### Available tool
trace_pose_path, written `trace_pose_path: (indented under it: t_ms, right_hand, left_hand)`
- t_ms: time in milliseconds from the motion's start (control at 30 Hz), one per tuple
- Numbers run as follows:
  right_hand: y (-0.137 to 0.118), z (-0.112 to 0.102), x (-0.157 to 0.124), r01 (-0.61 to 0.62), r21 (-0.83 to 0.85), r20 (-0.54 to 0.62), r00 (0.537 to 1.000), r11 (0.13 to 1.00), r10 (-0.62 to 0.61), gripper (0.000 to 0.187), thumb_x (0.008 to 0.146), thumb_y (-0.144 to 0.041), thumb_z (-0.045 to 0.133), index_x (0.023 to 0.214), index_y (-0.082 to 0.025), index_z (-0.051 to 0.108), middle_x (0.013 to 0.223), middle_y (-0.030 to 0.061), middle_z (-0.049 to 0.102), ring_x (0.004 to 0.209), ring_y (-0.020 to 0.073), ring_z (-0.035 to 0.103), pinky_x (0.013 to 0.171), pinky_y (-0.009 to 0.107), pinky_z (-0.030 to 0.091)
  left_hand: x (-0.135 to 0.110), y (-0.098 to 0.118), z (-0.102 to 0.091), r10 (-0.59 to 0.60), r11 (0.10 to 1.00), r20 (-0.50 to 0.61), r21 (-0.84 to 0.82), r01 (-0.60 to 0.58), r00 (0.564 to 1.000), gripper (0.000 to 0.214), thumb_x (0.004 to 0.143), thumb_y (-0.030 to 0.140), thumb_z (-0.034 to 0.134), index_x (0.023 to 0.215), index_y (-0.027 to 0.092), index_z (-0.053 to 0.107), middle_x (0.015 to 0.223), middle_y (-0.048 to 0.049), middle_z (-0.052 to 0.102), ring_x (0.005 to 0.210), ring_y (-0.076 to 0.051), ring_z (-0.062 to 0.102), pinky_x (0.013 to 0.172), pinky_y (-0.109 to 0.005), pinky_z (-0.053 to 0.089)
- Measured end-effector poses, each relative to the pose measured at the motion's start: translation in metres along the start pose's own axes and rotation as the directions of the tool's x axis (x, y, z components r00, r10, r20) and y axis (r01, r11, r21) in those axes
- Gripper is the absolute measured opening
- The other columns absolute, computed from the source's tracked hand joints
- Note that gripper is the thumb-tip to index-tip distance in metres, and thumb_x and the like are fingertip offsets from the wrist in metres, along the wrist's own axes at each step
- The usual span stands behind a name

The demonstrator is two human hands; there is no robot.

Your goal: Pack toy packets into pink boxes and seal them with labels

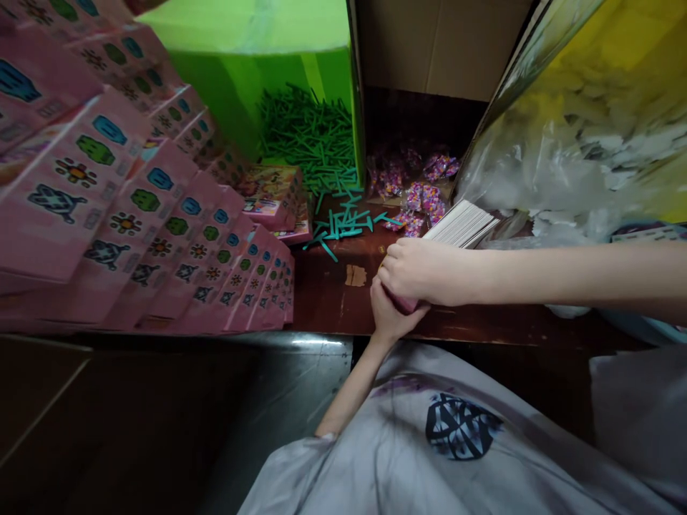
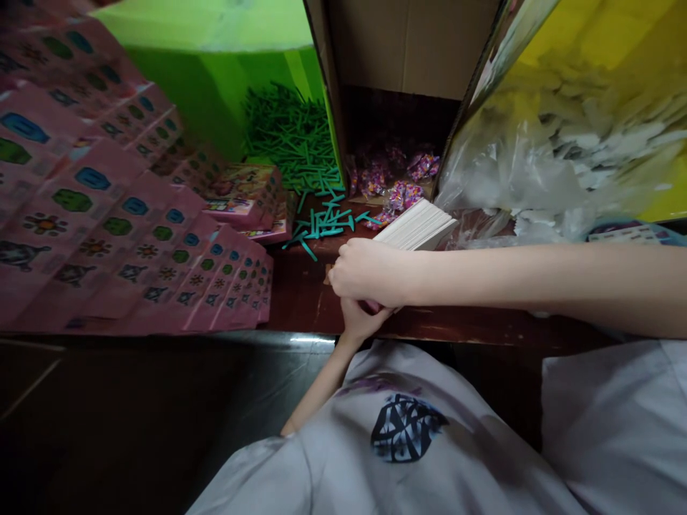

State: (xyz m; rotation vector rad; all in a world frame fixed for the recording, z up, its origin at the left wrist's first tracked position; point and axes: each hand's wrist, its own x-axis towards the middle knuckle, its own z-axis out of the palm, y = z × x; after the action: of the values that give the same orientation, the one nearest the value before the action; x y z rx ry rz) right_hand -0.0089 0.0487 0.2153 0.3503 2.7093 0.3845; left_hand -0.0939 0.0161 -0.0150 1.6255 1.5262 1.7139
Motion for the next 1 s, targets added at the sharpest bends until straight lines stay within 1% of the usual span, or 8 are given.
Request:
trace_pose_path:
  t_ms: [67, 167, 233, 367, 500, 633, 800, 1000]
  right_hand:
    - [0.002, 0.002, -0.001, 0.015, 0.019, -0.009, 1.000, 1.000, -0.015, 0.015, 0.092, -0.013, 0.051, 0.096, -0.008, 0.064, 0.093, 0.0120, 0.067, 0.089, 0.0224, 0.062, 0.070, 0.032, 0.035]
    - [0.005, 0.007, -0.001, 0.016, 0.034, -0.044, 0.999, 0.999, -0.015, 0.013, 0.092, -0.013, 0.051, 0.094, -0.008, 0.063, 0.090, 0.0111, 0.066, 0.087, 0.0216, 0.061, 0.070, 0.032, 0.035]
    - [0.007, 0.011, 0.000, 0.014, 0.044, -0.071, 0.997, 0.999, -0.011, 0.010, 0.090, -0.014, 0.053, 0.092, -0.009, 0.062, 0.087, 0.0103, 0.066, 0.086, 0.0214, 0.060, 0.071, 0.032, 0.035]
    - [0.009, 0.015, 0.004, 0.025, 0.067, -0.092, 0.996, 0.997, -0.018, 0.008, 0.087, -0.014, 0.056, 0.090, -0.010, 0.061, 0.087, 0.0104, 0.066, 0.086, 0.0227, 0.060, 0.072, 0.033, 0.036]
    - [0.012, 0.012, 0.004, 0.031, 0.086, -0.073, 0.997, 0.996, -0.024, 0.007, 0.085, -0.015, 0.059, 0.090, -0.010, 0.061, 0.088, 0.0108, 0.066, 0.087, 0.0232, 0.060, 0.072, 0.033, 0.035]
    - [0.013, 0.007, 0.002, 0.022, 0.105, -0.060, 0.998, 0.994, -0.016, 0.010, 0.085, -0.016, 0.059, 0.092, -0.009, 0.060, 0.088, 0.0107, 0.065, 0.085, 0.0228, 0.060, 0.072, 0.032, 0.035]
    - [0.009, 0.002, 0.001, 0.008, 0.091, -0.021, 1.000, 0.996, -0.006, 0.006, 0.088, -0.015, 0.056, 0.089, -0.011, 0.059, 0.087, 0.0104, 0.065, 0.085, 0.0222, 0.059, 0.071, 0.032, 0.035]
    - [0.005, -0.003, 0.005, -0.036, 0.056, 0.032, 0.999, 0.998, 0.034, 0.009, 0.085, -0.010, 0.057, 0.094, -0.010, 0.058, 0.091, 0.0115, 0.065, 0.090, 0.0228, 0.060, 0.071, 0.031, 0.035]
  left_hand:
    - [0.004, -0.003, -0.008, 0.130, 0.990, -0.124, -0.035, -0.135, 0.984, 0.093, 0.060, 0.074, 0.066, 0.130, 0.017, 0.041, 0.127, -0.0187, 0.052, 0.121, -0.034, 0.054, 0.098, -0.049, 0.046]
    - [0.010, -0.010, -0.020, 0.352, 0.935, -0.343, 0.077, -0.347, 0.871, 0.074, 0.061, 0.078, 0.059, 0.114, 0.026, 0.050, 0.112, -0.0105, 0.053, 0.113, -0.032, 0.054, 0.098, -0.052, 0.043]
    - [0.014, -0.013, -0.028, 0.510, 0.859, -0.286, 0.204, -0.469, 0.811, 0.056, 0.059, 0.071, 0.067, 0.095, 0.030, 0.057, 0.094, -0.0065, 0.054, 0.102, -0.031, 0.055, 0.095, -0.051, 0.043]
    - [0.028, -0.012, -0.043, 0.685, 0.706, 0.026, 0.221, -0.673, 0.728, 0.024, 0.066, 0.045, 0.075, 0.084, 0.031, 0.067, 0.082, -0.0051, 0.061, 0.091, -0.026, 0.056, 0.091, -0.046, 0.043]
    - [0.044, -0.015, -0.055, 0.567, 0.779, 0.157, 0.216, -0.588, 0.809, 0.014, 0.072, 0.042, 0.069, 0.078, 0.030, 0.069, 0.078, -0.0053, 0.067, 0.082, -0.024, 0.057, 0.080, -0.041, 0.045]
    - [0.055, -0.020, -0.065, 0.426, 0.856, 0.163, 0.245, -0.455, 0.890, 0.020, 0.070, 0.049, 0.070, 0.069, 0.029, 0.069, 0.073, -0.0046, 0.070, 0.070, -0.021, 0.054, 0.070, -0.035, 0.042]
    - [0.060, -0.012, -0.063, 0.417, 0.859, 0.154, 0.254, -0.444, 0.896, 0.043, 0.062, 0.067, 0.067, 0.054, 0.025, 0.061, 0.061, -0.0038, 0.064, 0.065, -0.019, 0.050, 0.070, -0.038, 0.036]
    - [0.036, -0.009, -0.049, 0.307, 0.909, 0.152, 0.244, -0.337, 0.939, 0.044, 0.087, 0.025, 0.049, 0.043, 0.019, 0.043, 0.051, 0.0002, 0.051, 0.059, -0.015, 0.045, 0.069, -0.036, 0.028]
